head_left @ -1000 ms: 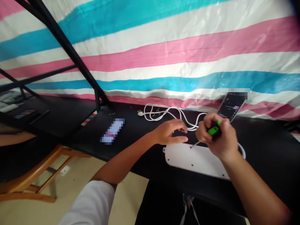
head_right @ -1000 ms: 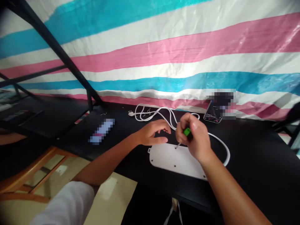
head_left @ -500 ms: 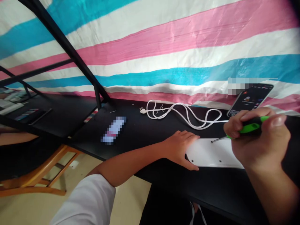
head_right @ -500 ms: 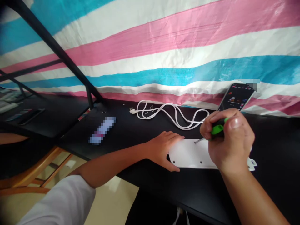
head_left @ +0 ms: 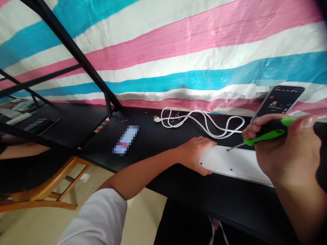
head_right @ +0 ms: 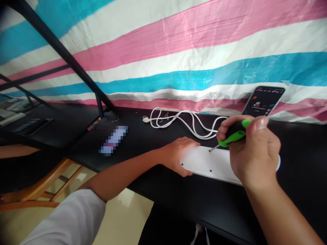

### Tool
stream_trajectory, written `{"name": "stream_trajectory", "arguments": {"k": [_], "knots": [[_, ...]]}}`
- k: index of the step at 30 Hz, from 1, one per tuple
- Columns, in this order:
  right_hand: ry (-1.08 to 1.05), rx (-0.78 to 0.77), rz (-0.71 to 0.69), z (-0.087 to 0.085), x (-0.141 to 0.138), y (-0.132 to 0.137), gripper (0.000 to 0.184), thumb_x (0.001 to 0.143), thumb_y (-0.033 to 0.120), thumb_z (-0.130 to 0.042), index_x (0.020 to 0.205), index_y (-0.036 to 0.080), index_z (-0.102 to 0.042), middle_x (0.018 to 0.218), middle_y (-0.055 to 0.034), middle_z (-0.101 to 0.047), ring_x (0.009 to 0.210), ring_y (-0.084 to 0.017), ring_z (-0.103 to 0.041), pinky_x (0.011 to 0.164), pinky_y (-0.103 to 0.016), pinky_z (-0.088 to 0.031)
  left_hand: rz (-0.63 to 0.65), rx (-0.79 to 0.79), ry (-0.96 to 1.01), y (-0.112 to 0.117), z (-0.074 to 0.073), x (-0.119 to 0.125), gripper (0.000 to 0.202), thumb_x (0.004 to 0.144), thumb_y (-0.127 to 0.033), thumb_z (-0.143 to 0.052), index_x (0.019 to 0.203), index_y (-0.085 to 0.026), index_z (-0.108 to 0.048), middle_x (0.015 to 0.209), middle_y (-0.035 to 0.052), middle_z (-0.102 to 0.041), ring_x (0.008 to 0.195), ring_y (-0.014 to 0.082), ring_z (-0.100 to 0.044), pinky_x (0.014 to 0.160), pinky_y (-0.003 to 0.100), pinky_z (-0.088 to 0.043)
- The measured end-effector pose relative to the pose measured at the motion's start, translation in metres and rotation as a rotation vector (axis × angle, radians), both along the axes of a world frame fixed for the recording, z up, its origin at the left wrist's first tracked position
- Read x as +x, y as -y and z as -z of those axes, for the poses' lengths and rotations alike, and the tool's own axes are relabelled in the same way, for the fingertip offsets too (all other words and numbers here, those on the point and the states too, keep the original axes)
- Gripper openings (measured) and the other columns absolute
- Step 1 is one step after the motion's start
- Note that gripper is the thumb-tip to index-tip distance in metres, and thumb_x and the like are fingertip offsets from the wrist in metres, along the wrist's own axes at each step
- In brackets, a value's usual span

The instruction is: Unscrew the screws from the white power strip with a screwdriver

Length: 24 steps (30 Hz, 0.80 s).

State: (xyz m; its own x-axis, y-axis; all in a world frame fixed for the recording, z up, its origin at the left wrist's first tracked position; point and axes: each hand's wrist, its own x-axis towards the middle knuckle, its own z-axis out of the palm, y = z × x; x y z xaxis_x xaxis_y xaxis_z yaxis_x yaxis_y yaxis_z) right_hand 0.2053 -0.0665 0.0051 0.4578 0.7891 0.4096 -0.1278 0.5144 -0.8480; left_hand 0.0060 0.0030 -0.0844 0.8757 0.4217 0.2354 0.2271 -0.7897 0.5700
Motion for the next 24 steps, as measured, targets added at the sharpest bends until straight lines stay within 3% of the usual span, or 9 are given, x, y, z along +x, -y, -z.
{"name": "stream_trajectory", "arguments": {"k": [2, 4, 6, 8, 11, 15, 18, 20, 24], "knots": [[-0.017, 0.031, -0.103, 0.003, 0.004, -0.002, 0.053, 0.085, 0.072, -0.066, 0.088, 0.019, -0.070, 0.063, -0.0032, -0.055, 0.054, -0.018, -0.052, 0.049, -0.034, -0.039, 0.043, -0.010, 0.006, -0.005, 0.000, -0.003, 0.102, 0.062, -0.058, -0.085, 0.147, -0.016, -0.048, 0.141, 0.0170, -0.059, 0.129, 0.0360, -0.055, 0.115, 0.048, -0.039], [-0.013, 0.108, -0.197, 0.008, 0.007, -0.004, 0.037, 0.087, 0.058, -0.074, 0.099, 0.025, -0.063, 0.067, -0.0011, -0.059, 0.054, -0.018, -0.053, 0.048, -0.032, -0.039, 0.063, -0.008, 0.007, -0.009, -0.001, -0.005, 0.100, 0.063, -0.057, -0.084, 0.148, -0.018, -0.047, 0.143, 0.0169, -0.058, 0.131, 0.0364, -0.054, 0.115, 0.049, -0.038], [0.065, 0.143, -0.264, 0.012, 0.010, -0.005, 0.030, 0.086, 0.036, -0.081, 0.103, 0.028, -0.057, 0.082, -0.0019, -0.066, 0.064, -0.018, -0.060, 0.055, -0.032, -0.046, 0.079, 0.007, 0.009, -0.011, -0.003, -0.006, 0.100, 0.064, -0.056, -0.084, 0.148, -0.017, -0.047, 0.142, 0.0178, -0.058, 0.130, 0.0372, -0.054, 0.115, 0.050, -0.039], [0.147, 0.107, -0.312, 0.012, 0.011, -0.005, 0.028, 0.087, 0.028, -0.079, 0.104, 0.027, -0.058, 0.094, -0.0029, -0.067, 0.072, -0.016, -0.063, 0.064, -0.032, -0.051, 0.105, 0.013, 0.009, -0.013, -0.005, -0.007, 0.101, 0.063, -0.055, -0.086, 0.147, -0.015, -0.047, 0.139, 0.0183, -0.059, 0.129, 0.0370, -0.055, 0.115, 0.051, -0.039], [0.224, 0.029, -0.327, 0.009, 0.010, -0.004, 0.025, 0.095, 0.044, -0.066, 0.109, 0.023, -0.062, 0.099, -0.0044, -0.064, 0.073, -0.015, -0.061, 0.067, -0.034, -0.052, 0.113, 0.007, 0.001, -0.014, -0.008, -0.007, 0.099, 0.063, -0.053, -0.087, 0.147, -0.017, -0.048, 0.138, 0.0166, -0.060, 0.128, 0.0363, -0.056, 0.115, 0.051, -0.039], [0.130, 0.019, -0.295, 0.007, 0.007, -0.005, 0.038, 0.095, 0.062, -0.057, 0.110, 0.026, -0.055, 0.085, 0.0002, -0.056, 0.063, -0.015, -0.055, 0.060, -0.032, -0.049, 0.107, 0.003, -0.011, -0.014, -0.010, -0.007, 0.098, 0.063, -0.049, -0.088, 0.146, -0.015, -0.048, 0.139, 0.0169, -0.059, 0.127, 0.0359, -0.056, 0.115, 0.050, -0.040], [0.101, 0.074, -0.255, 0.008, 0.007, -0.007, 0.033, 0.094, 0.053, -0.067, 0.104, 0.029, -0.048, 0.081, 0.0034, -0.054, 0.058, -0.012, -0.050, 0.057, -0.029, -0.045, 0.111, 0.011, -0.011, -0.014, -0.010, -0.007, 0.098, 0.063, -0.049, -0.088, 0.146, -0.016, -0.047, 0.139, 0.0157, -0.059, 0.126, 0.0348, -0.056, 0.114, 0.051, -0.041], [0.124, 0.088, -0.286, 0.008, 0.008, -0.007, 0.028, 0.094, 0.046, -0.070, 0.101, 0.028, -0.050, 0.085, 0.0017, -0.055, 0.061, -0.012, -0.052, 0.058, -0.028, -0.045, 0.110, 0.015, -0.012, -0.014, -0.010, -0.006, 0.098, 0.064, -0.049, -0.088, 0.146, -0.017, -0.046, 0.138, 0.0157, -0.059, 0.126, 0.0348, -0.056, 0.114, 0.051, -0.041], [0.059, 0.074, -0.323, 0.002, 0.013, -0.006, 0.029, 0.096, 0.053, -0.064, 0.096, 0.024, -0.060, 0.091, -0.0021, -0.054, 0.066, -0.013, -0.053, 0.058, -0.031, -0.047, 0.091, 0.012, -0.033, -0.013, -0.012, -0.007, 0.099, 0.064, -0.049, -0.088, 0.147, -0.016, -0.046, 0.139, 0.0165, -0.058, 0.128, 0.0361, -0.055, 0.116, 0.052, -0.039]]}}
